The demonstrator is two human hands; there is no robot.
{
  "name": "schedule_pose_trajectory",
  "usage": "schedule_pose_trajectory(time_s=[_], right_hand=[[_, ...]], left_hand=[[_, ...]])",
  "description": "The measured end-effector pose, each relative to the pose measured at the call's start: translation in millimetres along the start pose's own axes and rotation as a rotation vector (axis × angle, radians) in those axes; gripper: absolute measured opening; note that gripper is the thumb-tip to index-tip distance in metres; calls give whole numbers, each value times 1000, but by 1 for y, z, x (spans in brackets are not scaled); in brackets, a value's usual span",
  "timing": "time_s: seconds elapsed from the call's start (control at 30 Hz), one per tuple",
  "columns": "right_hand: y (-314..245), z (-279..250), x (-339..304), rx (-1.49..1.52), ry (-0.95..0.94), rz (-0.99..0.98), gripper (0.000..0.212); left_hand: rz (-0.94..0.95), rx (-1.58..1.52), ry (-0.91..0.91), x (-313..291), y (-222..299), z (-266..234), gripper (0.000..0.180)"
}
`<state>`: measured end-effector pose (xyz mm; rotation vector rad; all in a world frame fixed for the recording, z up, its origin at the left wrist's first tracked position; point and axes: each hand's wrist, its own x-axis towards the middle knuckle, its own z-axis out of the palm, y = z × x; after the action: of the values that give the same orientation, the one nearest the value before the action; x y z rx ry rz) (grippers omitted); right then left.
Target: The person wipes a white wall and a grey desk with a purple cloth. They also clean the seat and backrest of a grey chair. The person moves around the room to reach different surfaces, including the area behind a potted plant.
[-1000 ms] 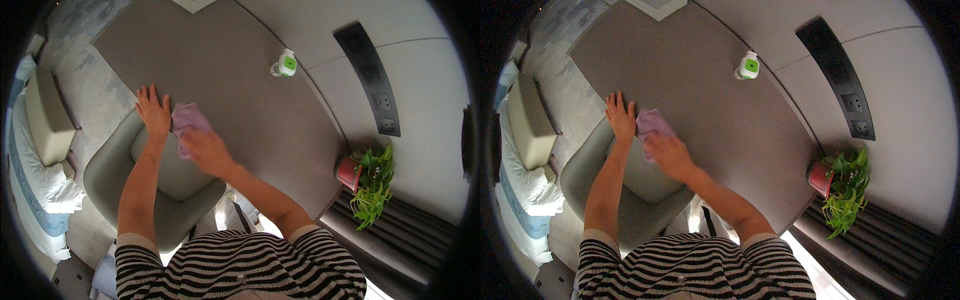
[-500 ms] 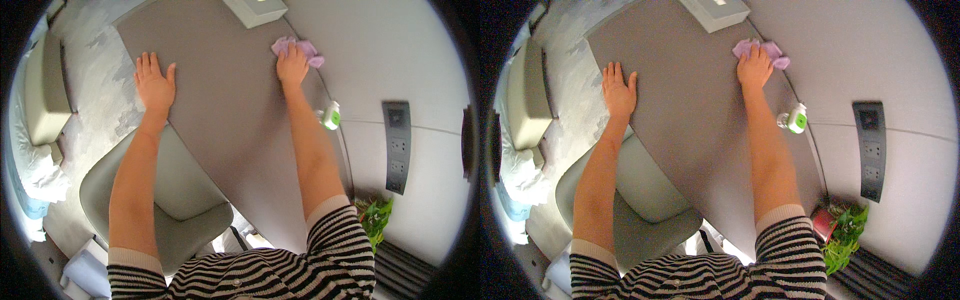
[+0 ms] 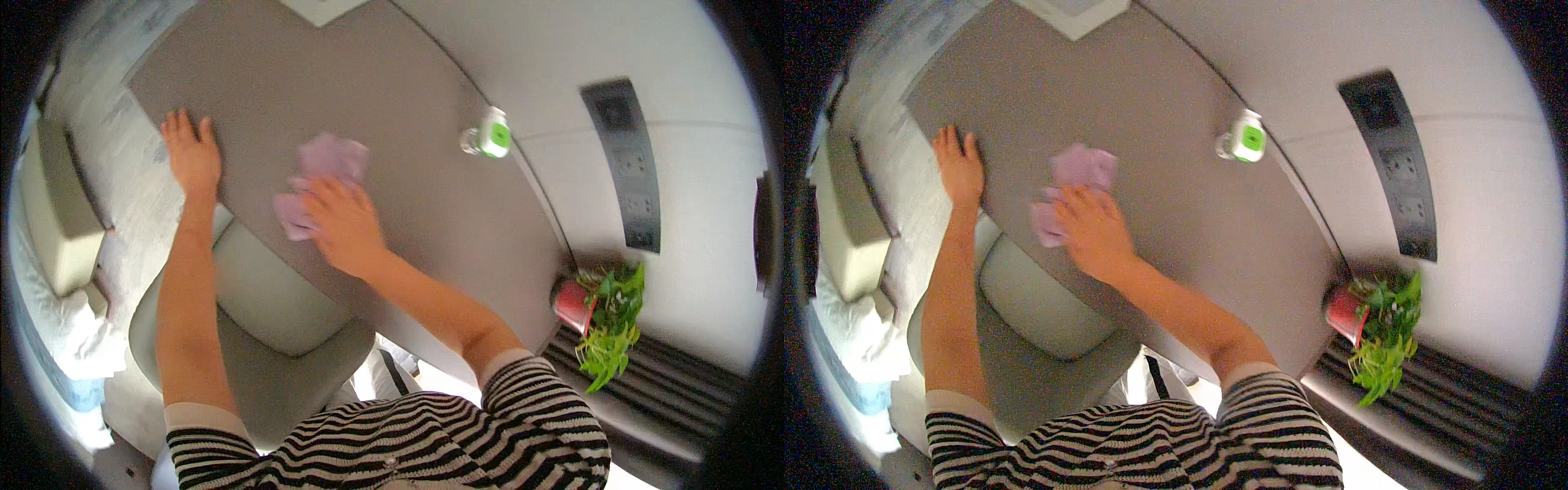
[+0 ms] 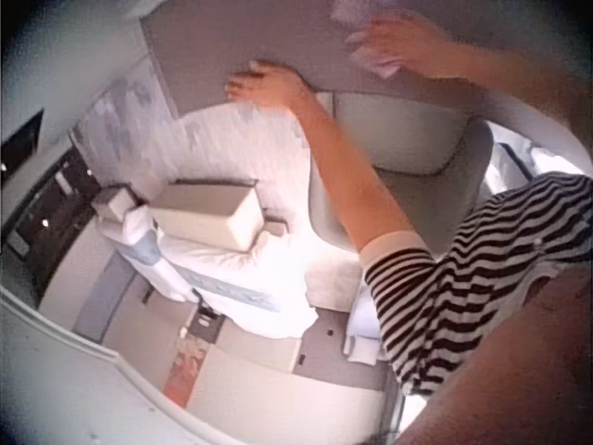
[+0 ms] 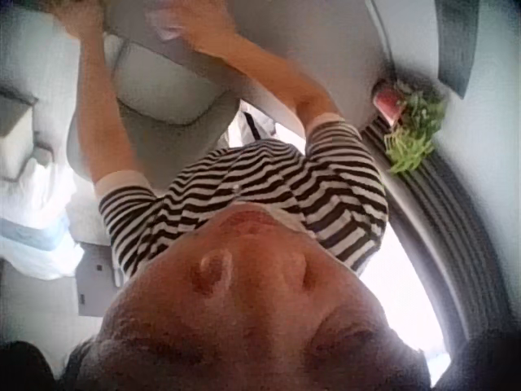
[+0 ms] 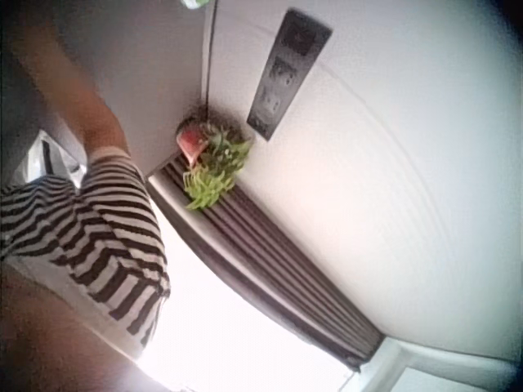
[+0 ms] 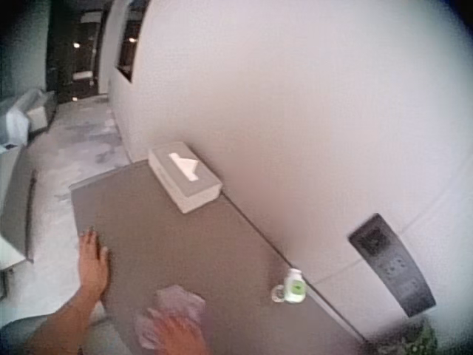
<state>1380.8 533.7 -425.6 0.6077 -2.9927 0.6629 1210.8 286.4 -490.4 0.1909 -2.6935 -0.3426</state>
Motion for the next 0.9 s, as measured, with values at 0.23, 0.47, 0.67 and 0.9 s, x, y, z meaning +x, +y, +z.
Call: schedule_pose_trajectory(time_s=[0.23,0.47,0.67,0.9], right_hand=[[156,-90,-128,-343,316,590,48],[162,-89,-273,-369,391,904,55],[-9,-47,-417,-163,167,964,60],[82,-87,-512,-431,549,1222,50]], left_hand=[[139,-28,43,11,-24,15,53],[55,303,-70,20,-34,20,63],[502,51,-29,-75,67,-29,59],[1182,-354,-670,-347,269,-138,67]])
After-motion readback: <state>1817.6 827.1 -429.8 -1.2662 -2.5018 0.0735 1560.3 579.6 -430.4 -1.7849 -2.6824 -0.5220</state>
